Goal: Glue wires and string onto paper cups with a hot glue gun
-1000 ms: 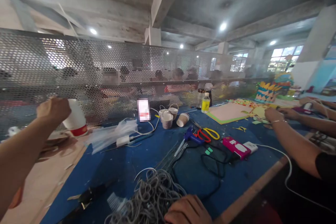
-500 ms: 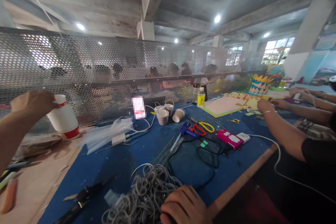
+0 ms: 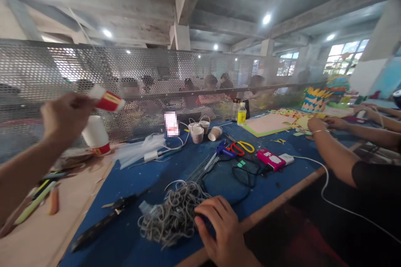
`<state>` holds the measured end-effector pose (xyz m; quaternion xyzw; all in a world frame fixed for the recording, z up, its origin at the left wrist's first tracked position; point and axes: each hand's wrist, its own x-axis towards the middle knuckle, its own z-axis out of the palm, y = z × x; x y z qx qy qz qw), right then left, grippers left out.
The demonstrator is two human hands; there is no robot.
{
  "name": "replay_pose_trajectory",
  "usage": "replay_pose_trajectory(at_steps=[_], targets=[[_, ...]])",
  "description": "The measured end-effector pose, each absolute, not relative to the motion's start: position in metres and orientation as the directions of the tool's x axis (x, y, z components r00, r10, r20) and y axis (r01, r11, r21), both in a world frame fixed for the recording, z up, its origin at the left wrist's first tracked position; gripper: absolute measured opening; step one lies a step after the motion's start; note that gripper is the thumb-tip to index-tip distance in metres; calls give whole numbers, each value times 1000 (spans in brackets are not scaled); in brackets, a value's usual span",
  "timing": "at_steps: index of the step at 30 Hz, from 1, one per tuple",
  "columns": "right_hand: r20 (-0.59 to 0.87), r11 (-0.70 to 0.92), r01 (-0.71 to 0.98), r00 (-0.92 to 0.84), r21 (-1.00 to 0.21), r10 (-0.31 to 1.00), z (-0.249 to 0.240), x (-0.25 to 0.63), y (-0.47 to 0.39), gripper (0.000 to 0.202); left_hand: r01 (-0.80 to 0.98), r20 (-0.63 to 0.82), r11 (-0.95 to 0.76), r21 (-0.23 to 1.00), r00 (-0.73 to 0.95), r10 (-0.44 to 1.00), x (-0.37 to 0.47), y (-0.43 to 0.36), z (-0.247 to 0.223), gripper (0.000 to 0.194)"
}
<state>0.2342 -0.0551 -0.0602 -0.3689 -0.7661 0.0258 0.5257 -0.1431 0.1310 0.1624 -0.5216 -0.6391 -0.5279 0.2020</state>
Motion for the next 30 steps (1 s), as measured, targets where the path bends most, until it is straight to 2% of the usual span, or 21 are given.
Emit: replay_pose_trajectory(at_steps=[2,3,5,8,10,13,17,21,23,27,30], targets=[[770,712,524,-154,-468,619,-59,236,-58,22,730,707,-303,613,-335,622,-108,100,131,39],[765,705,518,-140,-485,629,-58,238,-60,26,631,627,-334,700,-322,709,-89,83,113,38],[761,686,518,-99,-511,642,-52,239,-62,33,457,500,-364,811,-222,837,-52,50,78,37],[766,686,520,-90,-509,637,-33,239,-60,46,263,373,-337,904,-99,923,-8,16,39,33],[759,692,516,-116,-505,641,-17,236,-52,59,179,326,-314,932,-46,944,11,6,26,31],[742,685,509,-127,-521,659,2,225,-28,67,104,323,-319,942,-25,946,24,4,20,28],[719,673,458,-100,-581,688,13,200,16,46,-25,290,-296,955,-143,946,18,8,26,29],[694,686,306,-102,-660,713,21,170,54,42,-107,259,-290,951,-239,936,-1,15,34,29],[708,711,251,-117,-657,696,27,158,67,44,-111,258,-293,950,-254,932,-10,20,36,30],[736,764,202,-205,-613,645,32,146,83,45,-158,254,-275,948,-139,957,-27,29,38,45],[718,766,147,-275,-626,639,24,141,90,45,-173,194,-201,964,-55,979,-41,36,33,52]])
